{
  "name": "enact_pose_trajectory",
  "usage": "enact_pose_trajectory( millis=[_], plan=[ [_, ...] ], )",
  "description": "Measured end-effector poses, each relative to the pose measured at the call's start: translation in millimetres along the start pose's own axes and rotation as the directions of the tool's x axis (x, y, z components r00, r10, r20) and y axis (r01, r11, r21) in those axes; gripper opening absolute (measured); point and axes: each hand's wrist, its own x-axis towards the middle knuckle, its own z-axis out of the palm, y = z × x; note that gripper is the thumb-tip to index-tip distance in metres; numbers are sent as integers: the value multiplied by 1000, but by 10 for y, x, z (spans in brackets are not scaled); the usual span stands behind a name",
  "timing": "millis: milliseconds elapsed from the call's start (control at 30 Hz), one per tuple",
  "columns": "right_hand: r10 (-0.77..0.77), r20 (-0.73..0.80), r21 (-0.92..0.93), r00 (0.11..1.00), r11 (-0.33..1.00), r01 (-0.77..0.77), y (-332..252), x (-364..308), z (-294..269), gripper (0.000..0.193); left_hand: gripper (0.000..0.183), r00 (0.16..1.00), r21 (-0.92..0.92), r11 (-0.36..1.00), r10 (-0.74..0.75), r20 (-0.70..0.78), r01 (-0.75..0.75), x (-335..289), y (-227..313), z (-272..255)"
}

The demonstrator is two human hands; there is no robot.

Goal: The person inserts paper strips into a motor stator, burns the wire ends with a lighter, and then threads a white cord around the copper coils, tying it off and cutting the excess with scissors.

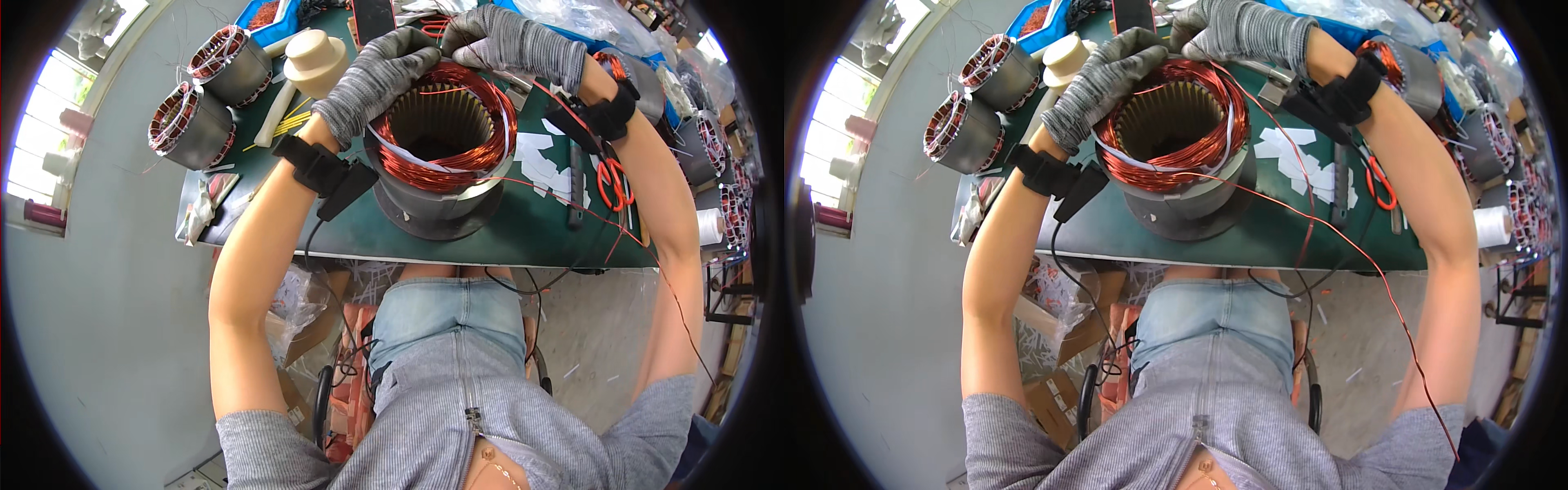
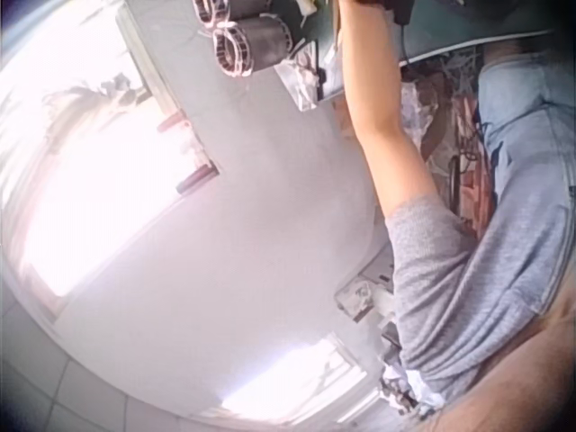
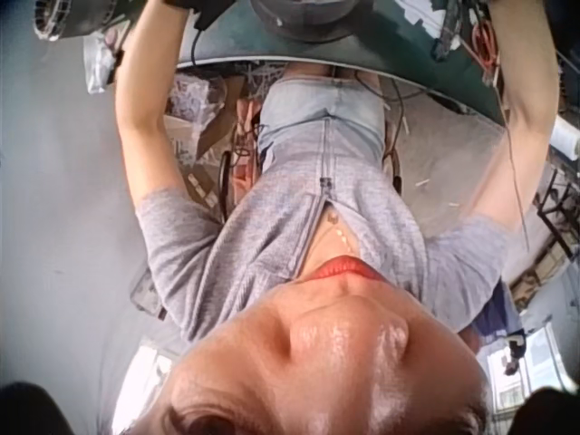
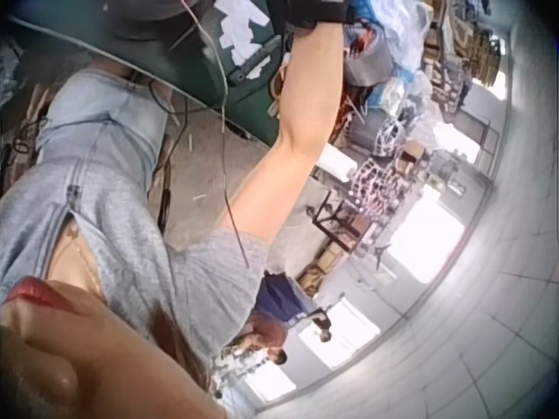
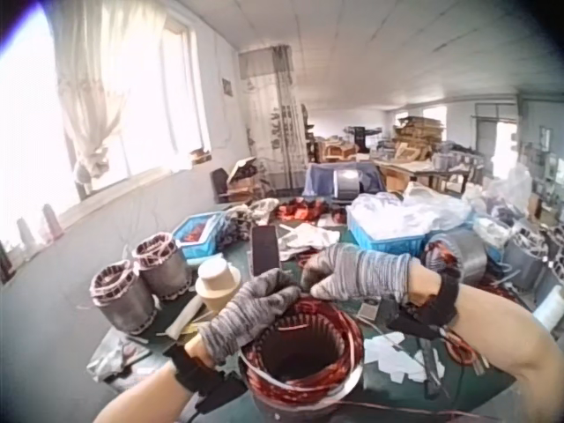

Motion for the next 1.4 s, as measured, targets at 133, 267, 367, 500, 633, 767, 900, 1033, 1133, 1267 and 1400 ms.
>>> enact_pose_trajectory(
  millis=[133,267,367,500,633,767,900,1033,1133,1267,1400],
  plan=[
    [-72,-102,14,992,997,74,94,3,117,20,22,1000,-170,985,10,-11,-11,-20,-24,-6],
    [-346,-255,-328,903,910,255,324,14,270,16,23,1000,-65,998,23,-11,-24,0,35,5],
    [-142,-165,-20,976,990,141,330,37,249,16,24,996,112,990,81,22,-83,14,68,2],
    [-193,-213,-384,958,918,100,167,44,294,16,26,998,66,997,36,52,-40,3,13,-54],
    [-5,-355,-52,935,999,-14,20,64,377,16,25,931,270,900,364,-37,-341,-6,-88,-86],
    [-269,-312,-358,911,922,150,150,14,321,18,26,993,66,993,99,-71,-95,-38,130,43],
    [-208,-502,-385,840,923,-2,-82,16,404,17,26,831,522,704,555,17,-481,-83,-80,-95],
    [33,-857,-27,515,994,-110,515,-504,126,14,22,991,-61,990,127,-43,-130,-30,63,32],
    [458,-580,624,673,782,6,493,-854,371,18,23,999,-50,999,15,36,-13,-77,103,-29],
    [483,-329,849,812,528,30,341,-1007,944,23,21,995,-58,996,75,70,-71,-97,147,18],
    [562,-262,965,784,140,222,528,-1147,1447,28,23,965,166,982,50,256,-95,-26,315,94]
  ],
)
